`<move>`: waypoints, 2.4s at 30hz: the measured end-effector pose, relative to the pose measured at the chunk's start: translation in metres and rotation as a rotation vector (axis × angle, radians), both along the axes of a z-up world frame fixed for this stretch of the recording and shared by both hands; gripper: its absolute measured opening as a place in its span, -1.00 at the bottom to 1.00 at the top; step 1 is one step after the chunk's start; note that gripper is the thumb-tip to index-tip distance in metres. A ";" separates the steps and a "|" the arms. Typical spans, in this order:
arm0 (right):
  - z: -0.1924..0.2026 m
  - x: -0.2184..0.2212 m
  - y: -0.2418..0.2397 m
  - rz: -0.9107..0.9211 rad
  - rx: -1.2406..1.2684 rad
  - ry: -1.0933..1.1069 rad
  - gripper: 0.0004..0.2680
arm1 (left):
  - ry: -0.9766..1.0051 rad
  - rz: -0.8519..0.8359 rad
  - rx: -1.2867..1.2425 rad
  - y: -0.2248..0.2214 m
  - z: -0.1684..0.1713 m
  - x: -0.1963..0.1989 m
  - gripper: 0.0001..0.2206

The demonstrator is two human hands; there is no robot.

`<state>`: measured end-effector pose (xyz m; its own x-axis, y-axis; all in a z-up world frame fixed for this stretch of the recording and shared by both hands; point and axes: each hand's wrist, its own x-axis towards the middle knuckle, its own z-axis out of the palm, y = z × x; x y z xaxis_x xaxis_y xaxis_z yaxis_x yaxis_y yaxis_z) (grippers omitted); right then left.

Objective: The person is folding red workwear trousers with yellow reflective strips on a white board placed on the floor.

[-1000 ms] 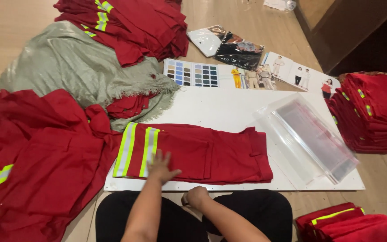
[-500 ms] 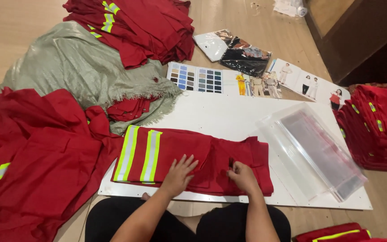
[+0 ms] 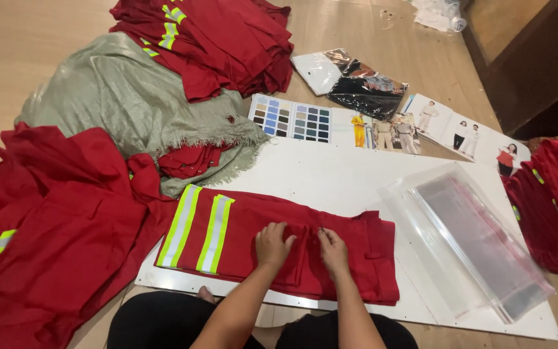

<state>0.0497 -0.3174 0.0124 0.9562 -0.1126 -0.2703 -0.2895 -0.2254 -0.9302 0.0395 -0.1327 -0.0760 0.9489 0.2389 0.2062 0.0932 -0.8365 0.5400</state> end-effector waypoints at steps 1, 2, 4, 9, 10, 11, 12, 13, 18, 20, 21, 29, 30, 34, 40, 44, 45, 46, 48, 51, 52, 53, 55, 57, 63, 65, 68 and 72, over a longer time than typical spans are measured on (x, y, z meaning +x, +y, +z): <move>0.002 0.000 0.002 0.023 0.059 0.024 -0.79 | 0.000 0.011 0.032 -0.004 -0.001 0.003 -0.56; 0.002 0.000 0.000 0.031 0.056 0.026 -0.79 | 0.002 0.020 0.029 -0.006 -0.005 0.006 -0.56; 0.002 -0.001 -0.002 0.062 -0.008 0.000 -0.78 | -0.124 -0.010 0.078 -0.009 -0.014 0.011 -0.71; 0.013 -0.001 -0.005 0.223 -0.476 -0.103 -0.75 | -0.266 0.034 0.141 -0.021 0.010 0.010 -0.90; 0.011 -0.001 -0.006 0.271 -0.648 -0.182 -0.73 | -0.291 0.076 0.157 -0.022 0.013 0.011 -0.99; 0.011 -0.002 -0.004 0.271 -0.648 -0.179 -0.73 | -0.288 0.075 0.157 -0.020 0.012 0.011 -0.99; 0.011 -0.003 -0.002 0.264 -0.716 -0.275 -0.73 | -0.264 0.069 0.107 -0.019 0.010 0.011 -0.98; 0.012 -0.005 0.000 0.257 -0.782 -0.371 -0.73 | -0.241 0.064 0.059 -0.016 0.010 0.010 -0.96; -0.011 -0.003 0.007 0.284 -0.904 -0.575 -0.76 | -0.172 0.081 -0.100 -0.015 0.011 0.003 -0.97; -0.017 -0.004 0.007 0.300 -0.941 -0.623 -0.79 | -0.141 0.089 -0.135 -0.015 0.011 0.000 -0.96; -0.022 -0.003 0.006 0.308 -0.963 -0.622 -0.80 | -0.129 0.096 -0.154 -0.015 0.011 0.000 -0.96; -0.026 -0.001 0.009 0.323 -0.967 -0.637 -0.81 | -0.141 0.104 -0.211 -0.014 0.018 -0.002 -0.96; -0.026 -0.001 0.010 0.307 -0.978 -0.656 -0.81 | -0.147 0.101 -0.213 -0.014 0.022 -0.002 -0.97; -0.014 -0.004 0.015 0.297 -0.961 -0.705 -0.82 | -0.181 0.100 -0.223 -0.014 0.020 -0.004 -0.98; -0.018 -0.002 0.015 0.284 -0.939 -0.721 -0.83 | -0.220 0.121 -0.205 -0.014 0.016 -0.004 -0.98; -0.022 0.000 0.012 0.275 -0.919 -0.717 -0.83 | -0.238 0.102 -0.209 -0.014 0.024 -0.004 -0.97; -0.022 -0.001 0.012 0.279 -0.911 -0.706 -0.83 | -0.241 0.100 -0.209 -0.014 0.027 -0.004 -0.96; -0.021 -0.001 0.012 0.283 -0.904 -0.694 -0.84 | -0.245 0.098 -0.209 -0.015 0.029 -0.004 -0.96; -0.017 -0.002 0.012 0.286 -0.892 -0.686 -0.84 | -0.244 0.093 -0.209 -0.014 0.024 -0.003 -0.96; -0.018 -0.002 0.012 0.291 -0.887 -0.683 -0.84 | -0.254 0.086 -0.205 -0.015 0.022 -0.003 -0.96; -0.019 -0.001 0.012 0.294 -0.893 -0.686 -0.84 | -0.262 0.085 -0.203 -0.015 0.023 -0.003 -0.95; -0.018 0.000 0.012 0.294 -0.892 -0.687 -0.84 | -0.263 0.085 -0.202 -0.014 0.020 -0.003 -0.95; -0.018 -0.001 0.011 0.314 -0.899 -0.685 -0.83 | -0.253 0.070 -0.215 -0.014 0.016 -0.003 -0.95; -0.016 -0.002 0.012 0.313 -0.879 -0.678 -0.84 | -0.251 0.074 -0.220 -0.014 0.020 -0.005 -0.95; -0.006 -0.003 0.012 0.289 -0.780 -0.623 -0.85 | -0.257 0.069 -0.244 -0.013 0.030 -0.010 -0.94; 0.004 -0.004 0.013 0.278 -0.756 -0.611 -0.85 | -0.269 0.063 -0.244 -0.012 0.032 -0.011 -0.95; 0.007 0.001 0.007 0.127 -0.424 -0.527 -0.82 | -0.246 -0.005 -0.237 -0.009 0.044 -0.024 -0.90; -0.018 0.022 -0.009 -0.318 0.055 -0.044 -0.75 | 0.005 -0.225 -0.272 -0.015 0.064 -0.042 -0.71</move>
